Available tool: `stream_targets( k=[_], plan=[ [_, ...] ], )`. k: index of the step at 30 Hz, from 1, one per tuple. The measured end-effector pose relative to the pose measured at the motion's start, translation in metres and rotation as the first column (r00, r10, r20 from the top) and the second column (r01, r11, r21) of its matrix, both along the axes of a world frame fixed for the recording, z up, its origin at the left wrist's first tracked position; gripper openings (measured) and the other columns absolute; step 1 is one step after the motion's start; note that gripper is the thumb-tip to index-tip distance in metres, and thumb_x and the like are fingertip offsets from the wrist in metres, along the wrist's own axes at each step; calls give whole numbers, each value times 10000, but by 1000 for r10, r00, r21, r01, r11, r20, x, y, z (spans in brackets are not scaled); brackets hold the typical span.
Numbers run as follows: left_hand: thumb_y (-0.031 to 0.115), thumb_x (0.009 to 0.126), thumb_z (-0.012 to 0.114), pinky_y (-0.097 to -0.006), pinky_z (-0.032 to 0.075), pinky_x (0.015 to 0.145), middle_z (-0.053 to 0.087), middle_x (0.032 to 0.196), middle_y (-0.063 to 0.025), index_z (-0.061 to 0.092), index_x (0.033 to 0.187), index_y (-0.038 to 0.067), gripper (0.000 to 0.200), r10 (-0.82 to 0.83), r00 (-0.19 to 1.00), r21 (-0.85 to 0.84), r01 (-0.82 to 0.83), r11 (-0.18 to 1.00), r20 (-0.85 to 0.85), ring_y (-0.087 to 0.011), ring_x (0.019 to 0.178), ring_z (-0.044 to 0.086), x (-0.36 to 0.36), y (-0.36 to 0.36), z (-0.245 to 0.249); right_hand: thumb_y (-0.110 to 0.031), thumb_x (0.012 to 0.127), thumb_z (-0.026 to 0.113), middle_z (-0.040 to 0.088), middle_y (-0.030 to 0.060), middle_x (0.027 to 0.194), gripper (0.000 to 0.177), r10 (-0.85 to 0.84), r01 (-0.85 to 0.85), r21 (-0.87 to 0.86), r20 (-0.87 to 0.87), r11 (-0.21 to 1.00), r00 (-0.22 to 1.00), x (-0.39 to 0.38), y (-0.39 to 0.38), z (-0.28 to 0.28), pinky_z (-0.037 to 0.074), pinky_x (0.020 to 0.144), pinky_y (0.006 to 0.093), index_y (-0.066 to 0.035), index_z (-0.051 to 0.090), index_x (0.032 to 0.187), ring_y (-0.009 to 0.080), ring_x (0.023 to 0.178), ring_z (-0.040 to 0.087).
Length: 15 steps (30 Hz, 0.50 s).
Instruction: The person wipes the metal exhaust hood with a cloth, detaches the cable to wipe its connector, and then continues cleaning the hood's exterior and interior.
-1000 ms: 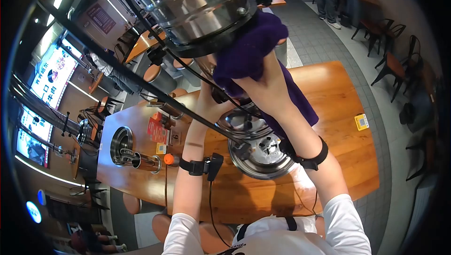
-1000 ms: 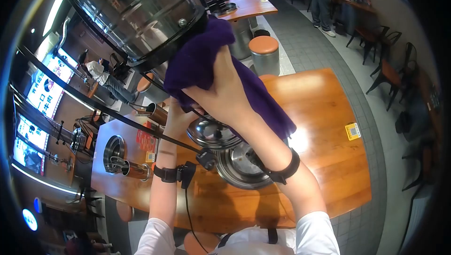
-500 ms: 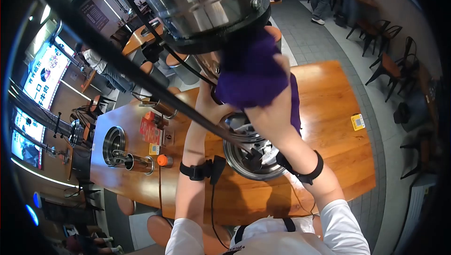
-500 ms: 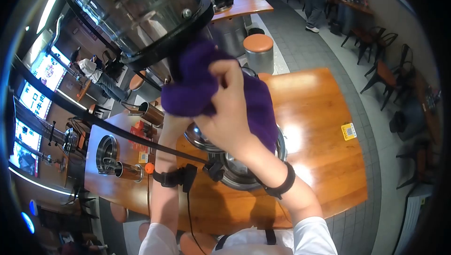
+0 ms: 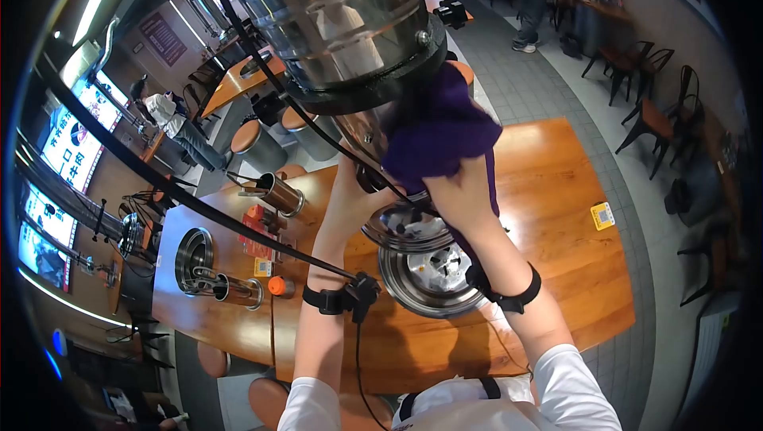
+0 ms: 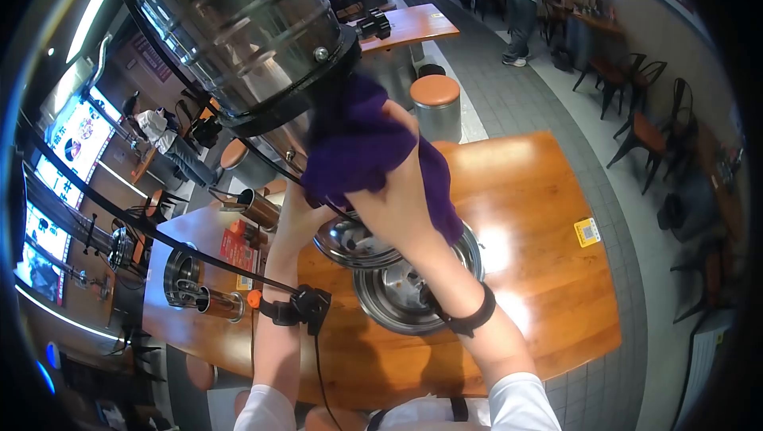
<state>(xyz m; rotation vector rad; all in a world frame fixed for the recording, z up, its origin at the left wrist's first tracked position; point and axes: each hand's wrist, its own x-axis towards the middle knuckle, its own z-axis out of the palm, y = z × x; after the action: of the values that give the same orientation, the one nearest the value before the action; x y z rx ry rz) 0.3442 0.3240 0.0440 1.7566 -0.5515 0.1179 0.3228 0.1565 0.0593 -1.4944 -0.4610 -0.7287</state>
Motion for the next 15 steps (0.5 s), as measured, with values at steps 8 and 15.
stream_targets(
  k=[8, 15],
  plan=[
    [-2, 639, 714, -253, 501, 744, 521, 1048, -102, 276, 1266, 33, 766, 11, 992, -101, -24, 995, -123, -160, 862, 592, -6, -6, 9, -146, 843, 507, 584, 116, 1043, 317, 240, -120, 268, -478, 956, 845, 59, -26, 4, 409, 844, 278, 32, 504, 1106, 192, 978, 546],
    [62, 580, 716, -307, 415, 878, 519, 1088, -88, 293, 1284, 63, 821, 64, 998, -66, -63, 996, 8, -201, 1009, 520, 3, -9, -4, -121, 638, 730, 568, 97, 982, 448, -33, 34, 7, -84, 999, 996, 5, 7, 23, 422, 806, 320, -1, 528, 1019, 192, 911, 546]
  ],
)
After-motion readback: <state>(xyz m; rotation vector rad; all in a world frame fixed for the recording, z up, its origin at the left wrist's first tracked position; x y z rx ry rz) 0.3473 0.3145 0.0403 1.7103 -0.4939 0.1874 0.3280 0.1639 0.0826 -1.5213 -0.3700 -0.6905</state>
